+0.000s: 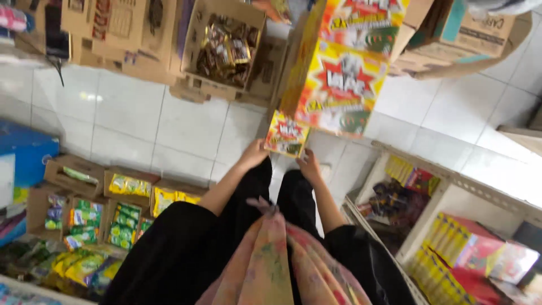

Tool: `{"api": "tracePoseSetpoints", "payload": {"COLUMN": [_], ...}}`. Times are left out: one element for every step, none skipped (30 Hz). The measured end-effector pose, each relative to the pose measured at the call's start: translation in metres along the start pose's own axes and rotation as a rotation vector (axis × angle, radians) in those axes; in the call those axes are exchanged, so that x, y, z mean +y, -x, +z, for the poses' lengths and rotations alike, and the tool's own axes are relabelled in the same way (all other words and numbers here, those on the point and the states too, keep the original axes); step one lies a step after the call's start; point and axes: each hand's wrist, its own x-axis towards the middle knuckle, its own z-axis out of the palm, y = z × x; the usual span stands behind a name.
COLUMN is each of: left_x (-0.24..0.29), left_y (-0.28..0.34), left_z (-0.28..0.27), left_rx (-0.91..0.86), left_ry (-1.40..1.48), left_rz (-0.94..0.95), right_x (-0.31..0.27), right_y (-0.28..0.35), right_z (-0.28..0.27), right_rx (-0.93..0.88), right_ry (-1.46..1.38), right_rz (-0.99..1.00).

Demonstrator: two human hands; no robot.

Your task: The person picks up boxes of mosquito coils from stacks on the floor and stacks them onto a shelf by hand.

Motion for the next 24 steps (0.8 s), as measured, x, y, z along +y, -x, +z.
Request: {"api": "tracePoseSetpoints", "payload": {"left_x": [0.001, 0.000, -0.008, -0.012, -0.009, -0.011, -0.013, -0.015, -0.012, -0.008, -0.008, -0.007, -0.010, -0.012, -0.012, -0.015, -0.015, -0.013, -0.012, -0.011, -0.012, -0.012, -0.010, -0.006], "left_y": [-0.012, -0.023, -0.015, -0.021, -0.037, -0.037, -0.039, -0.035, -0.040, -0.045, -0.042, -0.042, -0.033, -0.029, -0.028, -0.016, -0.019, -0.022, -0.020, -0.017, -0.006, 0.002, 0.006, 0.011], "left_z": [-0.002, -0.005, 0.001, -0.001, -0.004, -0.001, 0.001, 0.005, 0.004, 0.006, 0.010, 0.011, 0.011, 0.006, 0.006, 0.010, 0.003, -0.003, -0.011, -0.017, -0.020, -0.022, -0.027, -0.033], "left_rx": [0.001, 0.001, -0.009, 0.036, 0.087, 0.136, 0.091, 0.044, -0.004, 0.045, 0.086, 0.126, 0.150, 0.174, 0.208, 0.191, 0.189, 0.185, 0.158, 0.130, 0.096, 0.087, 0.079, 0.072], "left_ry": [-0.005, -0.009, -0.003, -0.017, -0.027, -0.037, 0.048, 0.134, 0.211, 0.146, 0.077, 0.009, -0.003, -0.016, -0.024, 0.066, 0.150, 0.234, 0.313, 0.391, 0.469, 0.452, 0.432, 0.412], "left_rz": [0.024, 0.048, 0.049, 0.036, 0.027, 0.019, -0.068, -0.153, -0.221, -0.154, -0.098, -0.042, -0.087, -0.131, -0.164, -0.154, -0.116, -0.078, -0.071, -0.065, -0.075, -0.058, -0.033, -0.008], "right_x": [0.001, -0.001, 0.002, 0.004, 0.005, 0.002, -0.002, -0.001, -0.001, -0.004, -0.005, -0.005, -0.001, -0.001, -0.004, -0.006, -0.007, -0.009, -0.010, -0.013, -0.010, -0.008, -0.009, -0.010], "right_y": [-0.004, -0.019, -0.018, -0.016, -0.015, -0.012, -0.023, -0.019, -0.019, -0.024, -0.027, -0.032, -0.017, -0.005, -0.008, -0.005, -0.006, -0.006, -0.003, -0.001, 0.011, 0.021, 0.027, 0.035], "right_z": [0.007, 0.013, 0.019, 0.026, 0.031, 0.037, 0.040, 0.042, 0.044, 0.044, 0.043, 0.039, 0.038, 0.039, 0.035, 0.031, 0.030, 0.029, 0.028, 0.027, 0.026, 0.023, 0.022, 0.020], "right_rx": [0.047, 0.091, 0.124, 0.158, 0.142, 0.129, 0.116, 0.108, 0.106, 0.105, 0.100, 0.096, 0.086, 0.057, 0.027, -0.002, -0.020, -0.038, -0.063, -0.090, -0.120, -0.140, -0.158, -0.177], "right_ry": [-0.004, -0.009, -0.007, -0.004, -0.165, -0.326, -0.489, -0.447, -0.414, -0.381, -0.321, -0.260, -0.193, -0.229, -0.258, -0.288, -0.349, -0.370, -0.366, -0.360, -0.352, -0.346, -0.342, -0.338], "right_rz": [0.023, 0.046, 0.094, 0.142, 0.266, 0.390, 0.483, 0.510, 0.521, 0.533, 0.438, 0.343, 0.273, 0.305, 0.321, 0.337, 0.309, 0.299, 0.298, 0.295, 0.300, 0.290, 0.259, 0.234]}}
